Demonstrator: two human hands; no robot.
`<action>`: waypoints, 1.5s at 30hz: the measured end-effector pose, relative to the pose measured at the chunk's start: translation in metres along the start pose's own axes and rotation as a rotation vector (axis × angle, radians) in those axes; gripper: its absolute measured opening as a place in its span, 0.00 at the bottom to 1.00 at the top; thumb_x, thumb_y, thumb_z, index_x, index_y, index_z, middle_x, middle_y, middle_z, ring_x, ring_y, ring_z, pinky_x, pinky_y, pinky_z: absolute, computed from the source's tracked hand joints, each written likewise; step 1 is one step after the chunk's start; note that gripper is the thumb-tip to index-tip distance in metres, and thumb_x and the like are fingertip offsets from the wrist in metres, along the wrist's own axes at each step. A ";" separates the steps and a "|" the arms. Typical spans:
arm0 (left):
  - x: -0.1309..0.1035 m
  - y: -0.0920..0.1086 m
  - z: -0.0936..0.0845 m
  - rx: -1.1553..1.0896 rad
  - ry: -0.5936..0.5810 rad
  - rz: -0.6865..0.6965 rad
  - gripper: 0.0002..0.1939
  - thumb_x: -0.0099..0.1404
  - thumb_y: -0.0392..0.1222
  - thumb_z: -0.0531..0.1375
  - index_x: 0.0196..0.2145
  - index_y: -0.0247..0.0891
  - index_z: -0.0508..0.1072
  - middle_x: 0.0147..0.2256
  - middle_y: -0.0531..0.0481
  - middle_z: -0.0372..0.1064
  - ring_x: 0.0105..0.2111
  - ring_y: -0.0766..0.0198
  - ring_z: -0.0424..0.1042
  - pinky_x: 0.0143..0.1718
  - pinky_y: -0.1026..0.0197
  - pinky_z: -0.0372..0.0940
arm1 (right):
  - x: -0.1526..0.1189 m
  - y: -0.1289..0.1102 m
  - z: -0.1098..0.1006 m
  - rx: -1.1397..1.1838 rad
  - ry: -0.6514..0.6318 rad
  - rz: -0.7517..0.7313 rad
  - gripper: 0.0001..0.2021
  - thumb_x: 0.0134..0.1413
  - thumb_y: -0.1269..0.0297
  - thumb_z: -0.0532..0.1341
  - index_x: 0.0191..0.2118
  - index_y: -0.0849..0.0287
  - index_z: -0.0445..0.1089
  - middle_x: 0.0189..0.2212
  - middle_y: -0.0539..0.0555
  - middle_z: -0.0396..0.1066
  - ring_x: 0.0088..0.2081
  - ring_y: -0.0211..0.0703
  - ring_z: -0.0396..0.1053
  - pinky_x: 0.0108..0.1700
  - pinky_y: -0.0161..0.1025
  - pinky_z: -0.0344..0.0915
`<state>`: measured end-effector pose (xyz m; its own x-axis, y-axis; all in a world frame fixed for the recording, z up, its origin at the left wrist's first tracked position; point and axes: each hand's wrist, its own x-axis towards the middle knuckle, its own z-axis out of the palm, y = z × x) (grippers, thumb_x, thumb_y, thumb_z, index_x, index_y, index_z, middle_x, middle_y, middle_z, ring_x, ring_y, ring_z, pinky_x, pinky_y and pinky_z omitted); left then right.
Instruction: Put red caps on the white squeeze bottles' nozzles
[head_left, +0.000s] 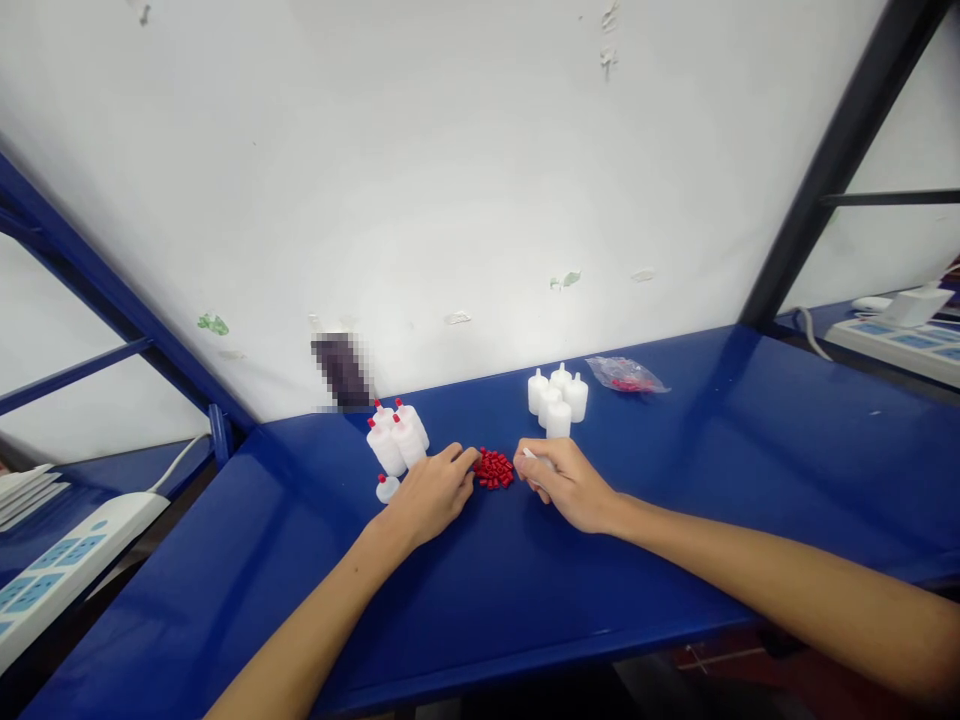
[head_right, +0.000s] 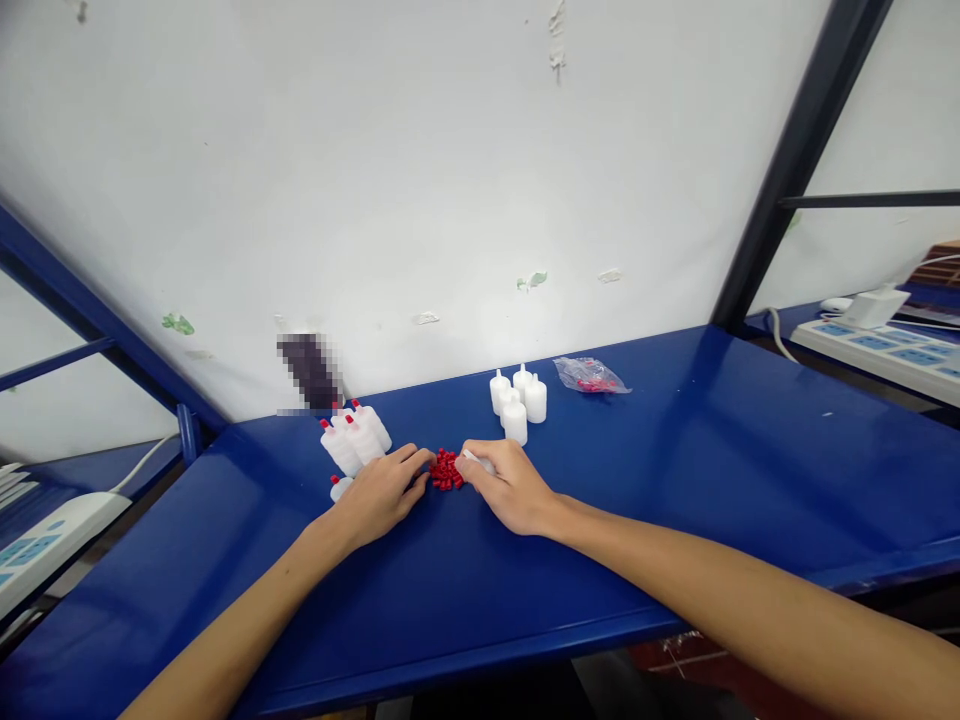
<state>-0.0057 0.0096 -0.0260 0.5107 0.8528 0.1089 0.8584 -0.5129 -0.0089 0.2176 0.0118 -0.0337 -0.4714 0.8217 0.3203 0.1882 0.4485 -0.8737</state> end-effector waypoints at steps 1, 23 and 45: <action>0.000 -0.001 0.002 -0.010 0.010 0.000 0.11 0.73 0.39 0.47 0.46 0.39 0.67 0.39 0.47 0.68 0.30 0.61 0.70 0.30 0.60 0.61 | 0.001 -0.001 0.000 -0.023 0.003 -0.007 0.21 0.67 0.52 0.50 0.25 0.59 0.60 0.19 0.46 0.56 0.22 0.35 0.55 0.26 0.33 0.53; -0.020 0.045 0.005 -0.674 0.303 0.175 0.07 0.72 0.39 0.50 0.43 0.40 0.67 0.20 0.58 0.63 0.22 0.66 0.66 0.30 0.64 0.62 | -0.005 -0.004 0.005 -0.210 -0.203 -0.200 0.25 0.66 0.48 0.47 0.24 0.60 0.63 0.21 0.48 0.59 0.24 0.37 0.57 0.29 0.35 0.54; -0.088 -0.044 -0.034 -0.677 0.527 -0.573 0.12 0.66 0.52 0.57 0.37 0.40 0.67 0.16 0.61 0.57 0.17 0.68 0.58 0.22 0.66 0.54 | -0.008 -0.013 0.006 -0.318 -0.125 -0.192 0.10 0.65 0.60 0.53 0.38 0.59 0.67 0.20 0.45 0.62 0.21 0.34 0.57 0.27 0.33 0.52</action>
<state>-0.0901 -0.0457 -0.0016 -0.1928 0.9192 0.3433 0.6757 -0.1293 0.7257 0.2137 -0.0028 -0.0270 -0.6217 0.6720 0.4025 0.3346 0.6924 -0.6392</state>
